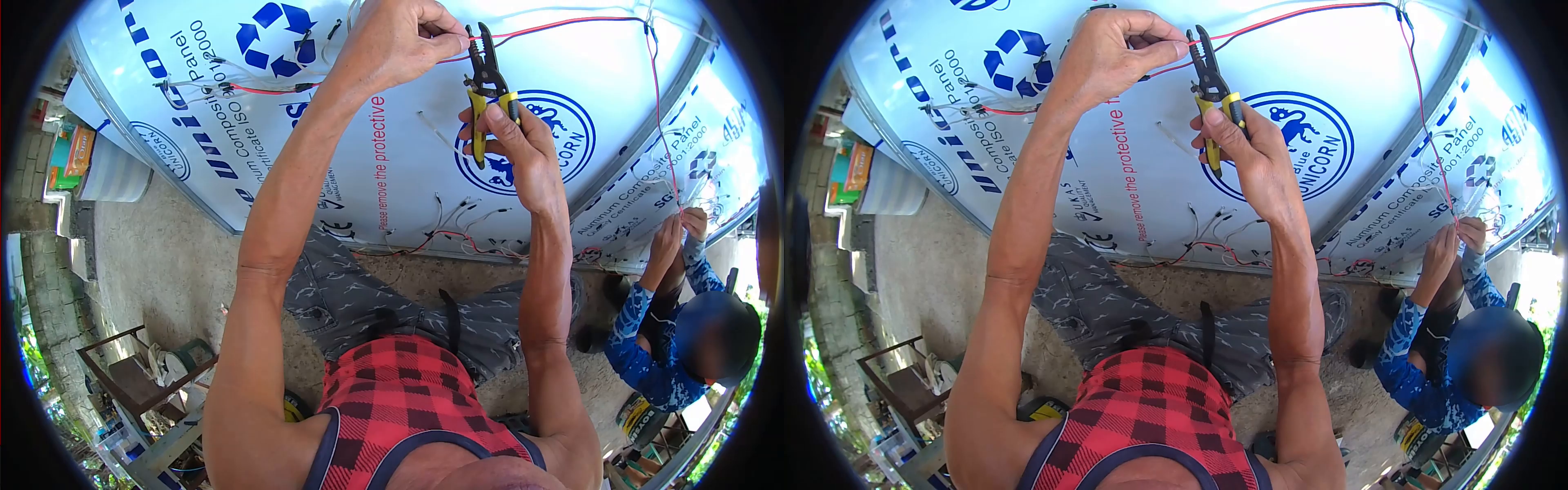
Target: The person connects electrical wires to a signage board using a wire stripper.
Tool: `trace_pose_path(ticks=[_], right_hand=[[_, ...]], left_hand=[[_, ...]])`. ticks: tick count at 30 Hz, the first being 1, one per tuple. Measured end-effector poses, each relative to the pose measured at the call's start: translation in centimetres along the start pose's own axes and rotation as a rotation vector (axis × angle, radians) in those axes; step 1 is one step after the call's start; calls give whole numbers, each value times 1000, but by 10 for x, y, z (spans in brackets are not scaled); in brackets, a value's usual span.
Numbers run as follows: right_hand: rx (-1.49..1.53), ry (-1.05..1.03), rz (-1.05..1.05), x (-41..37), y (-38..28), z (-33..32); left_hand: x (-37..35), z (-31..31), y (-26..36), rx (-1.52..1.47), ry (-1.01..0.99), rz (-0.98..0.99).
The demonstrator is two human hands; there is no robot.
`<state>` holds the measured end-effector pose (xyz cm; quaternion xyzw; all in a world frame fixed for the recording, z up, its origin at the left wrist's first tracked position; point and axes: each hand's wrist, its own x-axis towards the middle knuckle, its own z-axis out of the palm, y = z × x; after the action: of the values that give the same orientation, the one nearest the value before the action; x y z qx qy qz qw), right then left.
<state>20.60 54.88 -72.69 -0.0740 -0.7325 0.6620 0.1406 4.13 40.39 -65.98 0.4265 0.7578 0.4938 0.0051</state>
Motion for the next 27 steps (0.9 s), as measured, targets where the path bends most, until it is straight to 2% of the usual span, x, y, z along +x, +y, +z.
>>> trace_pose_path(ticks=[10, 23, 27], right_hand=[[-150, 105, -55, 0, 2, 7], [-250, 143, -87, 3, 1, 12], [-371, 135, -109, 4, 1, 12]], left_hand=[[-3, -4, 8, -22, -15, -20], [0, -5, 11, 3, -3, 0], [3, -1, 8, 47, 27, -20]])
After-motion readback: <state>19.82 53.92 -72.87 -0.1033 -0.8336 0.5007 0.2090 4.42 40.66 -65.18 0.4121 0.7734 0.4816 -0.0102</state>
